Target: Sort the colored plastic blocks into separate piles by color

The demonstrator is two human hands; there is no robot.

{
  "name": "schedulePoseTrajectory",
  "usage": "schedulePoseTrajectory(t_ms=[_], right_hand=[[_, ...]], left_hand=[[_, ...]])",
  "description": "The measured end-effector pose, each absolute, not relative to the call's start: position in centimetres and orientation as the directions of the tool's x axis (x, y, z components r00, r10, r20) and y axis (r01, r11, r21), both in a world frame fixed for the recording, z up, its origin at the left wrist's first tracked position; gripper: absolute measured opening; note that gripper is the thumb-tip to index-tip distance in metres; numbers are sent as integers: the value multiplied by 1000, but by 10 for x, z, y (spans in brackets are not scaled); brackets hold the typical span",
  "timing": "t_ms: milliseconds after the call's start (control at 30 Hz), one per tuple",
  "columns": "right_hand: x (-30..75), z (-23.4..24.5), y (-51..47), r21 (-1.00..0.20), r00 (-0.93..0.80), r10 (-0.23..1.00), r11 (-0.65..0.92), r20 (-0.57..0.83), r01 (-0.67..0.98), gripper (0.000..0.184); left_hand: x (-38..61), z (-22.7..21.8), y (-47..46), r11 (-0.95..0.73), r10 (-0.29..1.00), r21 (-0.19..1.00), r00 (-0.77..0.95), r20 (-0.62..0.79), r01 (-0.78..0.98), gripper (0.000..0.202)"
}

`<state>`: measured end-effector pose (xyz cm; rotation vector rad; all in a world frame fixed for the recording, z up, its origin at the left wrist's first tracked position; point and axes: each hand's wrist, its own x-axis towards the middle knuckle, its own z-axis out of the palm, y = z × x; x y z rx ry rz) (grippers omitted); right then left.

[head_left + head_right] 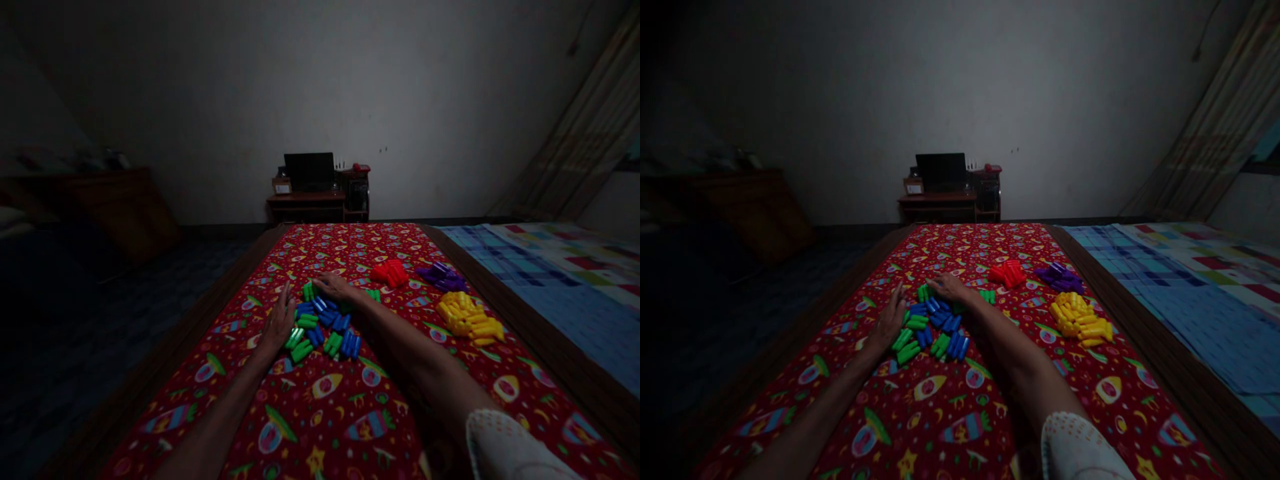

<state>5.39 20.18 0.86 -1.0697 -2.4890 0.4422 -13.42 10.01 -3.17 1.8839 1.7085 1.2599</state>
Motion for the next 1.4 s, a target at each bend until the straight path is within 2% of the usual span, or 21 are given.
schedulePoseTrajectory(t_ms=[100, 200, 267, 333, 400, 467, 533, 633, 833, 1000, 1067, 1233, 1400], right_hand=[[52, 7, 176, -503, -764, 600, 748, 236, 433, 29], [71, 15, 145, -601, -848, 479, 754, 226, 266, 32], [93, 23, 126, -646, -824, 517, 715, 232, 267, 34], [118, 29, 114, -640, -716, 641, 679, 278, 360, 35], [140, 31, 110, -589, -527, 768, 628, 363, 509, 35], [156, 28, 111, -529, -371, 835, 546, 406, 650, 36], [162, 21, 112, -481, -355, 860, 502, 366, 719, 35], [156, 10, 102, -466, -472, 832, 555, 292, 689, 36], [150, 6, 54, -630, -567, 761, 614, 314, 476, 44], [156, 11, 43, -533, -475, 795, 606, 377, 591, 44], [153, 9, 47, -522, -463, 813, 582, 352, 624, 46], [147, 3, 62, -621, -380, 900, 426, 214, 658, 45], [170, 1, 72, -770, -338, 922, 354, 191, 531, 31]], left_hand=[[-131, -23, 96, -294, 928, 714, 12, 372, 635, 57], [-126, -13, 90, -411, 910, 647, 248, 332, 642, 55], [-120, -8, 85, -477, 878, 618, 356, 318, 625, 54], [-115, -4, 80, -507, 860, 613, 397, 319, 606, 53], [-110, -1, 77, -515, 854, 616, 416, 312, 596, 52], [-107, 0, 74, -503, 860, 619, 417, 293, 603, 53], [-105, 0, 74, -475, 877, 621, 393, 276, 624, 55], [-105, -1, 75, -454, 889, 627, 368, 273, 633, 58], [-105, 4, 72, -463, 877, 664, 412, 248, 587, 58], [-98, 12, 65, -466, 849, 717, 491, 196, 519, 54], [-96, 13, 63, -464, 850, 718, 489, 196, 519, 54], [-96, 11, 62, -462, 857, 698, 477, 194, 547, 55], [-98, 8, 64, -473, 853, 695, 480, 205, 542, 55]])
